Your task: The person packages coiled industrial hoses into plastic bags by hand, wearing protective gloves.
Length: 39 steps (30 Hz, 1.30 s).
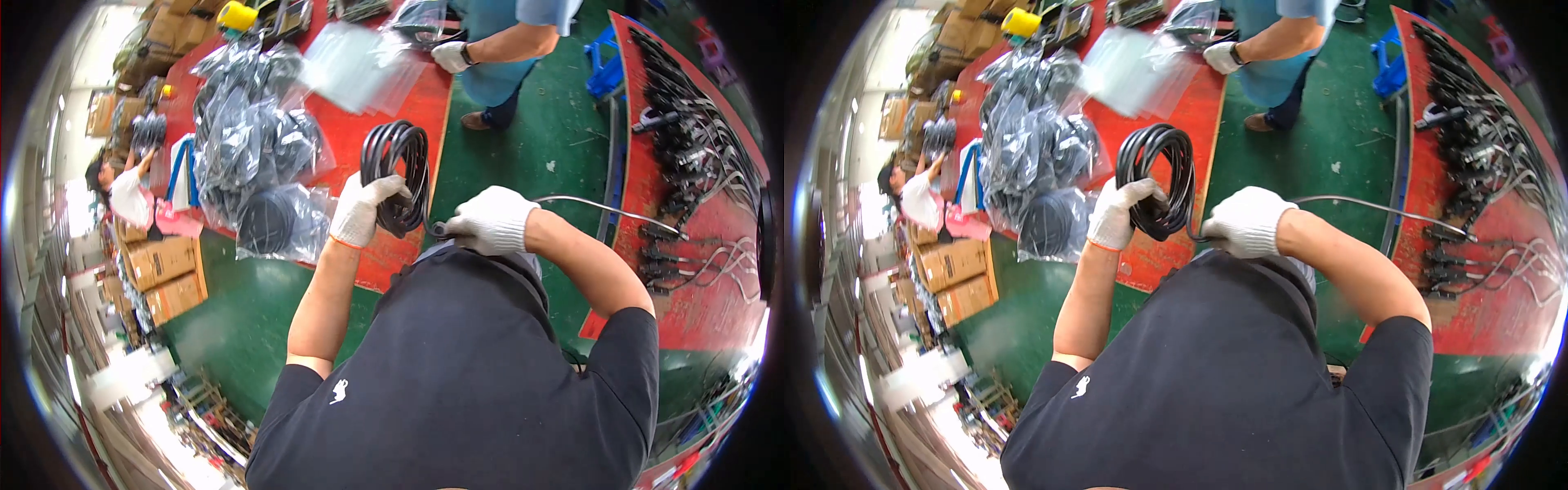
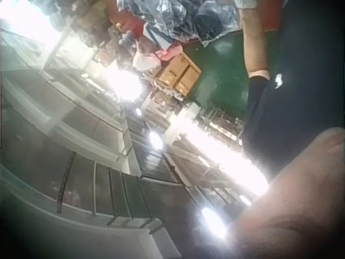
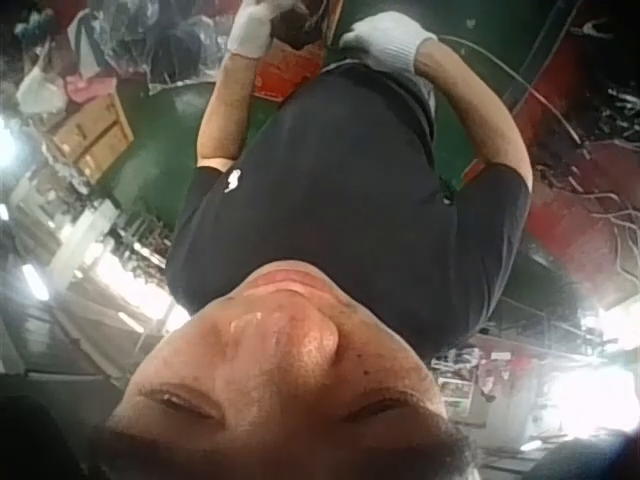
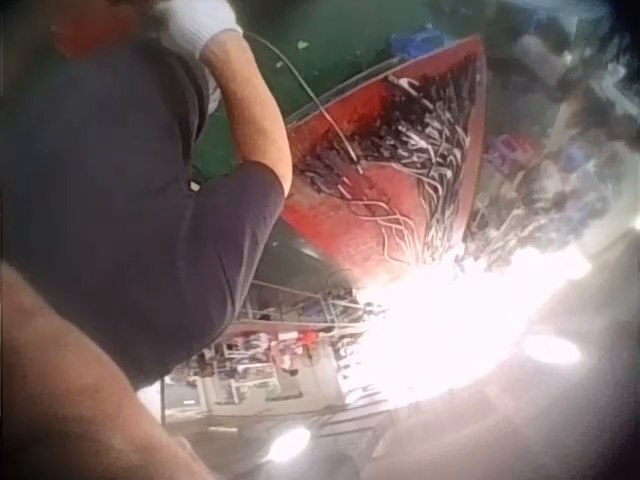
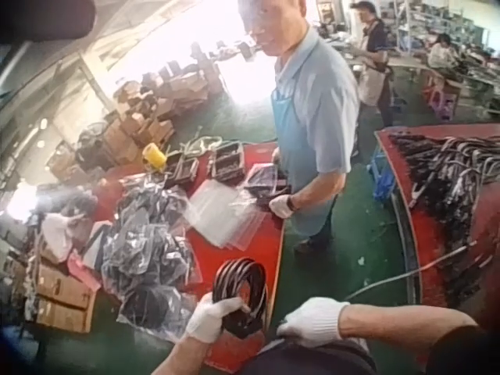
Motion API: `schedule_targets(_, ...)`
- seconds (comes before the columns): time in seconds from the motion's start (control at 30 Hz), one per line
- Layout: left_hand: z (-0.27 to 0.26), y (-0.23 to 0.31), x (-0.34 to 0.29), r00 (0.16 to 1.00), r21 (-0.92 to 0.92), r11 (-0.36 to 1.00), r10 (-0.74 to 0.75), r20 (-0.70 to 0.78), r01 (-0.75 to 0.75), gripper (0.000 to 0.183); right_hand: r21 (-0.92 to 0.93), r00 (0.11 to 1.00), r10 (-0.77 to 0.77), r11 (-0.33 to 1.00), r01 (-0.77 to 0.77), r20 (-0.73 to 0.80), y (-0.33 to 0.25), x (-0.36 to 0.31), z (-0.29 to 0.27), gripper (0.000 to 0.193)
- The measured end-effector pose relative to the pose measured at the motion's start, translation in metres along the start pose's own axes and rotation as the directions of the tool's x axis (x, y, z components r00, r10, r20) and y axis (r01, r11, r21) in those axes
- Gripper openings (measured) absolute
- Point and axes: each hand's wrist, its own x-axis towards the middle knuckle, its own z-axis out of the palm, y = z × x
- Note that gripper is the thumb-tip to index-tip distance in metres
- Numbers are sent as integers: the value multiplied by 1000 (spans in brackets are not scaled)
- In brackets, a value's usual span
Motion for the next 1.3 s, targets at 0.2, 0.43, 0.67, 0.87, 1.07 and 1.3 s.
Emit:
schedule_targets(0.2, 58, -1, 43, 946, 66, 988, -150, 287, 136, 35, -19, 939, 86, 995, -98, -333, 10, 0, -11, 32)
schedule_targets(0.43, 108, -9, 53, 829, -135, 928, -237, 507, 348, 48, 16, 723, 58, 998, -65, -689, 35, -52, 1, 39)
schedule_targets(0.67, 138, 12, 52, 738, 395, 893, -415, 532, 216, 24, -102, 766, -54, 995, -15, -640, 76, -85, -23, 34)
schedule_targets(0.87, 49, 48, 46, 840, 250, 934, -343, 421, 257, 16, 158, 735, 453, 885, -437, -505, 143, -134, 12, 30)
schedule_targets(1.07, -143, -8, 34, 968, -307, 934, -227, -110, 184, 18, 156, 455, 737, 593, -790, -500, 179, -265, 79, 38)
schedule_targets(1.3, -117, 20, -21, 994, -556, 831, 71, 84, -12, 31, -265, 849, 362, 838, -477, -384, 77, -117, -15, 36)
